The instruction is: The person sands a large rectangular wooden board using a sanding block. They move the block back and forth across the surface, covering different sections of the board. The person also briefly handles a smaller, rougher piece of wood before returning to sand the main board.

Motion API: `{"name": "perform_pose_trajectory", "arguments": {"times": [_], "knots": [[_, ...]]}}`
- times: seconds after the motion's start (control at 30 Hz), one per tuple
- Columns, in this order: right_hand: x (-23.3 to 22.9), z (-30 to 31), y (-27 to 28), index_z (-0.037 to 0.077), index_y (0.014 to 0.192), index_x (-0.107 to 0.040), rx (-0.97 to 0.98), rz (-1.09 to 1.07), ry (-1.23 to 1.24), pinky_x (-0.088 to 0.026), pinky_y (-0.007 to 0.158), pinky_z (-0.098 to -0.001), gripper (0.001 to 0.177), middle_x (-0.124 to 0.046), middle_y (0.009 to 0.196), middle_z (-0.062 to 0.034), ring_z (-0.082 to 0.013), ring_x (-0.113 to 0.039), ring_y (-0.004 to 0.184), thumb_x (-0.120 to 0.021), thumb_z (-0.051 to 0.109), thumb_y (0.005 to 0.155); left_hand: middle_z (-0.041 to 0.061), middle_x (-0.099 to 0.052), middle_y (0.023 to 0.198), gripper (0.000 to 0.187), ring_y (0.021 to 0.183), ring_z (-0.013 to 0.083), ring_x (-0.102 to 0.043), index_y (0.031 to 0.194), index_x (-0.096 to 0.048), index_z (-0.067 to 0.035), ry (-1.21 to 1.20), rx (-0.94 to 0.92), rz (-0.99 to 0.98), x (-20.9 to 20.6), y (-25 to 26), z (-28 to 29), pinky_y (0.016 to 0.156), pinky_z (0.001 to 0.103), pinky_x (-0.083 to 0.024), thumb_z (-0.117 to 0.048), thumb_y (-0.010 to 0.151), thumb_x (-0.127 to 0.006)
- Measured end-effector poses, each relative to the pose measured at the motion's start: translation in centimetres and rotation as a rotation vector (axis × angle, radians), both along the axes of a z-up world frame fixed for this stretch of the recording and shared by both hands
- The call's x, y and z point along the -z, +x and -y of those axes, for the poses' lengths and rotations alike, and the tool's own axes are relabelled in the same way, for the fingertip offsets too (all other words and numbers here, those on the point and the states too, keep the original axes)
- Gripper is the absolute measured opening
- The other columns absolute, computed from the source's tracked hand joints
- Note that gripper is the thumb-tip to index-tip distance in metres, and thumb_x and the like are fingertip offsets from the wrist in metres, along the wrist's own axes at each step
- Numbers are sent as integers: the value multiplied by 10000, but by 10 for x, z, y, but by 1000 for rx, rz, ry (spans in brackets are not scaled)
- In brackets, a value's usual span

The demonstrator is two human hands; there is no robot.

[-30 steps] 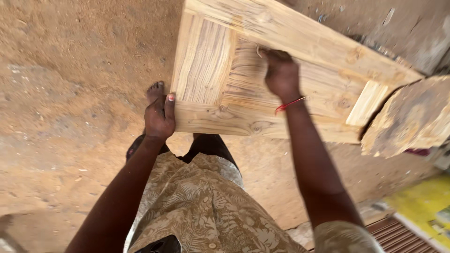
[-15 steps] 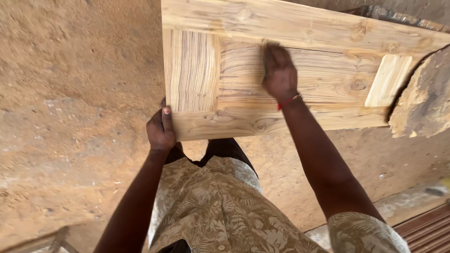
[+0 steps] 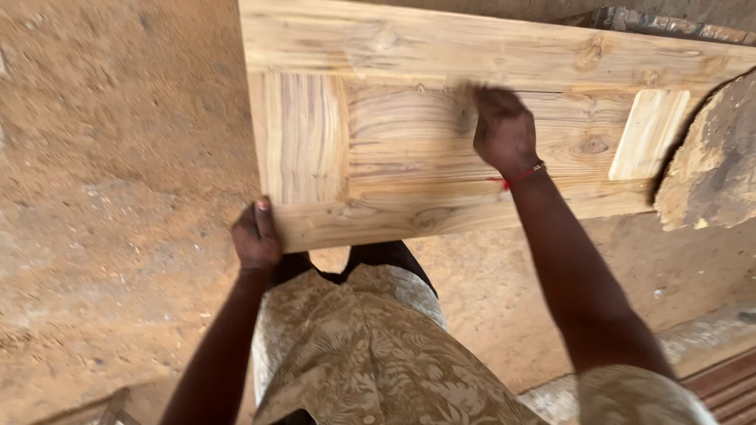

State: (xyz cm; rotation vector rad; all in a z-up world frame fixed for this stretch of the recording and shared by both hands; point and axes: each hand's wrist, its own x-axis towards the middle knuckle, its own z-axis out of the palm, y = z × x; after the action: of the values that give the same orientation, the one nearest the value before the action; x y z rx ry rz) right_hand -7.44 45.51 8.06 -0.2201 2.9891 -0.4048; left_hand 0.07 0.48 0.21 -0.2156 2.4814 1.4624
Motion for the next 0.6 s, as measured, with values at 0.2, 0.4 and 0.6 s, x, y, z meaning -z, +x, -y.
{"name": "perform_pose_trajectory", "arguments": {"times": [0.2, 0.4, 0.6], "knots": [[2, 5, 7, 5, 1251, -705, -70, -158, -19, -597, 961, -424, 398, -717, 1228, -178, -355, -673, 1158, -637, -58, 865, 261, -681, 863, 557, 767, 383, -681, 1065, -705, 67, -53, 23, -38, 0, 3, 1, 712, 446, -541, -374, 1172, -383], [-8, -47, -15, 12, 1241, -731, 103, -95, -102, -597, 918, -453, 363, -735, 1163, -226, -398, -711, 1068, -586, -75, 920, 231, -639, 745, 591, 643, 350, -627, 1006, -706, 63, -102, -7, 27, -3, 1, -1, 600, 447, -489, -407, 1140, -374], [28, -13, -36, 26, 1214, -740, 431, 70, 63, -588, 829, -497, 392, -735, 1044, -267, -435, -720, 884, -580, 30, 857, 174, -587, 649, 674, 587, 293, -593, 931, -684, 31, -123, 14, 90, 7, 3, 1, 555, 421, -474, -487, 1127, -300]]}}
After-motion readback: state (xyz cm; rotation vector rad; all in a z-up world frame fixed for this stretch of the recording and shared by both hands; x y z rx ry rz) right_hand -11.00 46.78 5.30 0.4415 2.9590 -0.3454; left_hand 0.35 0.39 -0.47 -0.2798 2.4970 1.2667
